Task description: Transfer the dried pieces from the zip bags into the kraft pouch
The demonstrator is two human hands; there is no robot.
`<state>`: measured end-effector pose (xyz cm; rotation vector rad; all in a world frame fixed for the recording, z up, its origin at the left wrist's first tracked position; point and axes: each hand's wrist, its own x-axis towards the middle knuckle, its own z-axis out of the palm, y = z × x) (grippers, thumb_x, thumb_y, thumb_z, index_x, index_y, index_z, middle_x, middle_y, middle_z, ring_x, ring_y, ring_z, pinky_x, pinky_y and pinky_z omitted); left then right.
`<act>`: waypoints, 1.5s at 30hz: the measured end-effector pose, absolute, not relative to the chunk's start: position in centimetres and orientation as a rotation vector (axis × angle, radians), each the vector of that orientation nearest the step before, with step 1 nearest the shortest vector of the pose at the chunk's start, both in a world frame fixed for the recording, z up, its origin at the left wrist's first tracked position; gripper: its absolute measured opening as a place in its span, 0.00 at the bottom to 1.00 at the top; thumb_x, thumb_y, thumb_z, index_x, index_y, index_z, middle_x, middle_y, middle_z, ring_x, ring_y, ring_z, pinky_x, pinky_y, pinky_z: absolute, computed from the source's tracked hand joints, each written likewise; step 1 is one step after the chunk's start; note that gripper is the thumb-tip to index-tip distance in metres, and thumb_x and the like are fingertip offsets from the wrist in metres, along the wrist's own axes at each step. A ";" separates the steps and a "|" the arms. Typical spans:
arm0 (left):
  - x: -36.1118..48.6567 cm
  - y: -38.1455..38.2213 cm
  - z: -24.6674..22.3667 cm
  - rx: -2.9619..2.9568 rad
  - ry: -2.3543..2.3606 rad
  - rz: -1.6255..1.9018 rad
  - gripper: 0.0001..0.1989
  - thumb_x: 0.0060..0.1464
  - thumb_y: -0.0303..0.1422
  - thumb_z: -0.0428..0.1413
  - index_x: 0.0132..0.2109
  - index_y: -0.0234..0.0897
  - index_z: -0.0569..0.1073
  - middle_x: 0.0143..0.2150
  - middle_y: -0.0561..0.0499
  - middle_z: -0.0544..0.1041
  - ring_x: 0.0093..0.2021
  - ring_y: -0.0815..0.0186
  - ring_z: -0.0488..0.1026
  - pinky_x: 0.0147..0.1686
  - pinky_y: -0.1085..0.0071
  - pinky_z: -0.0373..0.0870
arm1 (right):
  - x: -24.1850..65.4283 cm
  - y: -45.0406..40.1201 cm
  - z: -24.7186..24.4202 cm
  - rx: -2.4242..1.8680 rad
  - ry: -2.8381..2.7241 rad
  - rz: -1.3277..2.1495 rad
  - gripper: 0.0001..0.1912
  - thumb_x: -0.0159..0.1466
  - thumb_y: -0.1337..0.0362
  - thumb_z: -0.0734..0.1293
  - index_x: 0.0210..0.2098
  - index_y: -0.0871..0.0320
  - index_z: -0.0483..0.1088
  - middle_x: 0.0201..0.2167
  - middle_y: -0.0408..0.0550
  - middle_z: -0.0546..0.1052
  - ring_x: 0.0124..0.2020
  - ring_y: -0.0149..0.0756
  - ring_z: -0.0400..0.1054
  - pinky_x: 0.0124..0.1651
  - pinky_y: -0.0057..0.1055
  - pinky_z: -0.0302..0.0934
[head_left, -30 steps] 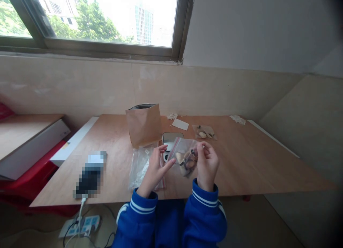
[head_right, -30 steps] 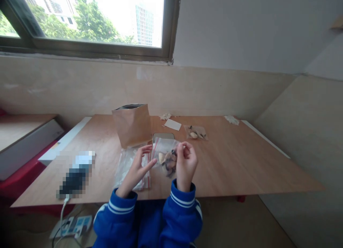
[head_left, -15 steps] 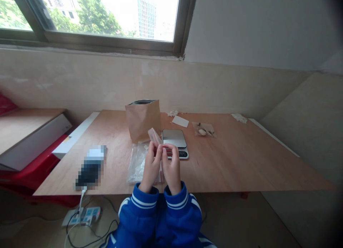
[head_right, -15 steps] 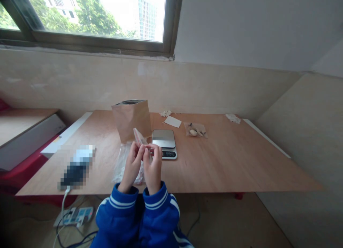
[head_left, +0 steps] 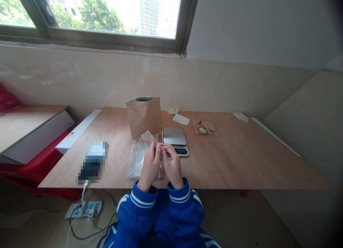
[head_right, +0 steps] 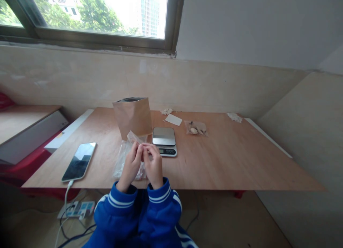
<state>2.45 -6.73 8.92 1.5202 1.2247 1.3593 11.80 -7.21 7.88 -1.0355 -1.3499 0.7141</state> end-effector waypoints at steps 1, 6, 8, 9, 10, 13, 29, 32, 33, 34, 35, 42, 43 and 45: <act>2.4 -6.8 8.9 1.525 1.239 1.341 0.12 0.64 0.41 0.45 0.35 0.39 0.63 0.29 0.54 0.68 0.29 0.68 0.67 0.31 0.71 0.62 | 12.0 -7.3 7.9 -1.024 -1.345 0.767 0.13 0.68 0.58 0.62 0.37 0.56 0.75 0.45 0.52 0.77 0.48 0.40 0.70 0.51 0.36 0.64; 2.4 -6.8 8.5 1.554 1.254 1.286 0.13 0.63 0.41 0.46 0.33 0.39 0.63 0.26 0.56 0.66 0.27 0.69 0.65 0.28 0.72 0.59 | 13.0 -7.5 7.8 -1.020 -1.308 0.918 0.14 0.66 0.56 0.63 0.35 0.57 0.77 0.44 0.53 0.76 0.47 0.40 0.71 0.44 0.33 0.67; 2.4 -6.9 8.4 1.544 1.234 1.301 0.14 0.63 0.42 0.46 0.33 0.38 0.64 0.26 0.56 0.66 0.27 0.69 0.64 0.28 0.73 0.58 | 13.2 -7.6 7.8 -1.022 -1.299 0.917 0.14 0.66 0.56 0.64 0.35 0.57 0.77 0.44 0.53 0.76 0.46 0.40 0.71 0.43 0.32 0.67; 2.4 -6.9 8.3 1.535 1.222 1.313 0.14 0.63 0.42 0.46 0.33 0.38 0.64 0.26 0.56 0.66 0.27 0.70 0.63 0.28 0.73 0.58 | 13.2 -7.5 7.8 -1.015 -1.297 0.924 0.14 0.66 0.55 0.65 0.34 0.57 0.77 0.44 0.53 0.76 0.45 0.40 0.71 0.42 0.32 0.68; 2.3 -6.9 8.3 1.524 1.212 1.327 0.14 0.63 0.42 0.46 0.33 0.38 0.64 0.26 0.56 0.66 0.27 0.70 0.63 0.28 0.73 0.58 | 13.2 -7.5 7.7 -1.002 -1.294 0.936 0.13 0.65 0.55 0.65 0.34 0.57 0.78 0.44 0.52 0.76 0.45 0.39 0.72 0.42 0.32 0.68; 2.0 -7.0 8.1 1.497 1.184 1.358 0.14 0.63 0.42 0.47 0.32 0.38 0.63 0.26 0.57 0.63 0.27 0.70 0.61 0.28 0.73 0.57 | 13.1 -7.4 7.5 -0.955 -1.280 0.989 0.11 0.62 0.55 0.69 0.33 0.57 0.77 0.45 0.52 0.75 0.44 0.39 0.72 0.40 0.31 0.69; 0.5 -7.0 8.3 1.500 1.244 1.287 0.20 0.60 0.47 0.48 0.28 0.36 0.66 0.23 0.55 0.64 0.26 0.69 0.60 0.28 0.73 0.56 | 12.1 -7.1 7.6 -1.047 -1.151 1.026 0.14 0.57 0.53 0.72 0.30 0.59 0.74 0.29 0.46 0.76 0.31 0.34 0.70 0.36 0.30 0.66; 0.1 -6.8 8.3 1.557 1.291 1.193 0.22 0.61 0.48 0.46 0.27 0.36 0.67 0.21 0.55 0.63 0.25 0.69 0.61 0.27 0.72 0.56 | 12.1 -7.0 7.1 -1.061 -1.056 1.097 0.17 0.55 0.51 0.73 0.31 0.59 0.74 0.28 0.46 0.77 0.30 0.34 0.71 0.35 0.30 0.67; 0.1 -6.7 8.2 1.571 1.285 1.173 0.22 0.61 0.48 0.46 0.27 0.37 0.66 0.21 0.55 0.63 0.25 0.69 0.61 0.27 0.72 0.57 | 12.0 -6.9 6.8 -1.043 -1.027 1.131 0.17 0.55 0.51 0.73 0.31 0.59 0.74 0.28 0.46 0.78 0.30 0.34 0.71 0.35 0.30 0.67; 0.1 -6.6 8.0 1.584 1.278 1.161 0.22 0.61 0.48 0.46 0.27 0.37 0.66 0.22 0.55 0.63 0.25 0.68 0.62 0.27 0.72 0.57 | 11.9 -6.8 6.6 -1.019 -0.999 1.164 0.18 0.54 0.50 0.73 0.31 0.59 0.74 0.28 0.46 0.78 0.30 0.34 0.72 0.35 0.30 0.68; 0.2 -6.5 7.8 1.595 1.273 1.158 0.21 0.61 0.48 0.46 0.28 0.37 0.65 0.22 0.55 0.64 0.25 0.68 0.62 0.28 0.72 0.58 | 11.8 -6.7 6.3 -0.997 -0.970 1.191 0.18 0.54 0.49 0.73 0.31 0.59 0.74 0.28 0.46 0.78 0.30 0.35 0.72 0.36 0.31 0.68; 0.5 -5.8 5.8 1.558 1.273 1.184 0.19 0.61 0.46 0.47 0.30 0.37 0.66 0.25 0.55 0.66 0.27 0.68 0.64 0.28 0.72 0.61 | 11.8 -6.0 4.8 -0.996 -1.023 1.220 0.19 0.56 0.48 0.71 0.33 0.59 0.75 0.31 0.48 0.79 0.34 0.37 0.73 0.39 0.33 0.70; 0.4 -5.7 5.6 1.548 1.267 1.185 0.18 0.62 0.45 0.47 0.30 0.37 0.67 0.25 0.55 0.66 0.28 0.68 0.65 0.29 0.72 0.61 | 11.9 -5.9 4.7 -0.987 -1.044 1.224 0.18 0.56 0.49 0.71 0.34 0.59 0.75 0.31 0.48 0.79 0.34 0.37 0.73 0.39 0.33 0.70; 0.3 -5.6 5.2 1.532 1.250 1.183 0.18 0.62 0.45 0.47 0.31 0.37 0.68 0.27 0.54 0.68 0.29 0.67 0.66 0.29 0.72 0.62 | 11.9 -5.8 4.5 -0.962 -1.060 1.239 0.17 0.56 0.51 0.72 0.36 0.58 0.75 0.32 0.47 0.79 0.34 0.35 0.73 0.39 0.31 0.70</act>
